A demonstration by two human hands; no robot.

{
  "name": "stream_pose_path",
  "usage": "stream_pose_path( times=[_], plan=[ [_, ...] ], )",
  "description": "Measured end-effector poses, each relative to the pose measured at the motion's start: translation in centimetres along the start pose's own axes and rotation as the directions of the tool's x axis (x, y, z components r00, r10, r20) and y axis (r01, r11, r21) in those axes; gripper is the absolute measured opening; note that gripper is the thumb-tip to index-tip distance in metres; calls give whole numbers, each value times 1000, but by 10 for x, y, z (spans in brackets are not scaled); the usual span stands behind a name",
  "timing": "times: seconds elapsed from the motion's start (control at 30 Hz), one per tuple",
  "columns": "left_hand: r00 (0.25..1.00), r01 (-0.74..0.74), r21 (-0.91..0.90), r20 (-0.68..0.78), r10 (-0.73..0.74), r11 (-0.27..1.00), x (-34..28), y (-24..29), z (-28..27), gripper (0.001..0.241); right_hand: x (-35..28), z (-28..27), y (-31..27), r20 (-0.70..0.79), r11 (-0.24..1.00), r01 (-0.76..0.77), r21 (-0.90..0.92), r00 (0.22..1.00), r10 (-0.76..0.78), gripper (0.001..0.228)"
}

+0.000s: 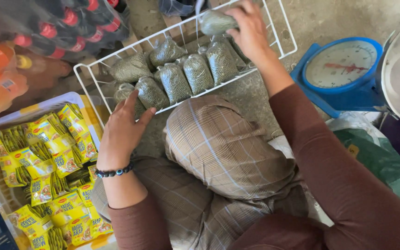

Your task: Organizing and restocking sachets of seasoning and small bags of mung beans in a grocery store storage area.

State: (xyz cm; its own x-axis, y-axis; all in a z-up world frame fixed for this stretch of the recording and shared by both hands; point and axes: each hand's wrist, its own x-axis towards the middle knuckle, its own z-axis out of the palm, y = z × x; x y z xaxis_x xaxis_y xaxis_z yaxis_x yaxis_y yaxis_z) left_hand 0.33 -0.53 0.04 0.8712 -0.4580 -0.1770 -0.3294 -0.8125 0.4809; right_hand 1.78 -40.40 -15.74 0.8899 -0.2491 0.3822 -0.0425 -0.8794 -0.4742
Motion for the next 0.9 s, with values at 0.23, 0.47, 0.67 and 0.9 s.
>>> stream_pose_path(
  times=[0.23,0.47,0.67,0.9],
  plan=[
    [1000,2,-23,-4,-3,1000,-2,-2,1,64,30,82,-6,364,993,122,3,924,-114,39],
    [1000,24,-34,22,-23,999,3,5,-1,63,44,81,-21,564,981,-184,56,817,121,32],
    [1000,-1,-20,15,1,1000,-1,5,-4,63,36,88,3,493,970,-216,114,860,133,32],
    [1000,-8,-7,13,9,1000,-2,13,-6,63,-57,33,-12,157,894,-318,315,947,282,47]
  ],
)
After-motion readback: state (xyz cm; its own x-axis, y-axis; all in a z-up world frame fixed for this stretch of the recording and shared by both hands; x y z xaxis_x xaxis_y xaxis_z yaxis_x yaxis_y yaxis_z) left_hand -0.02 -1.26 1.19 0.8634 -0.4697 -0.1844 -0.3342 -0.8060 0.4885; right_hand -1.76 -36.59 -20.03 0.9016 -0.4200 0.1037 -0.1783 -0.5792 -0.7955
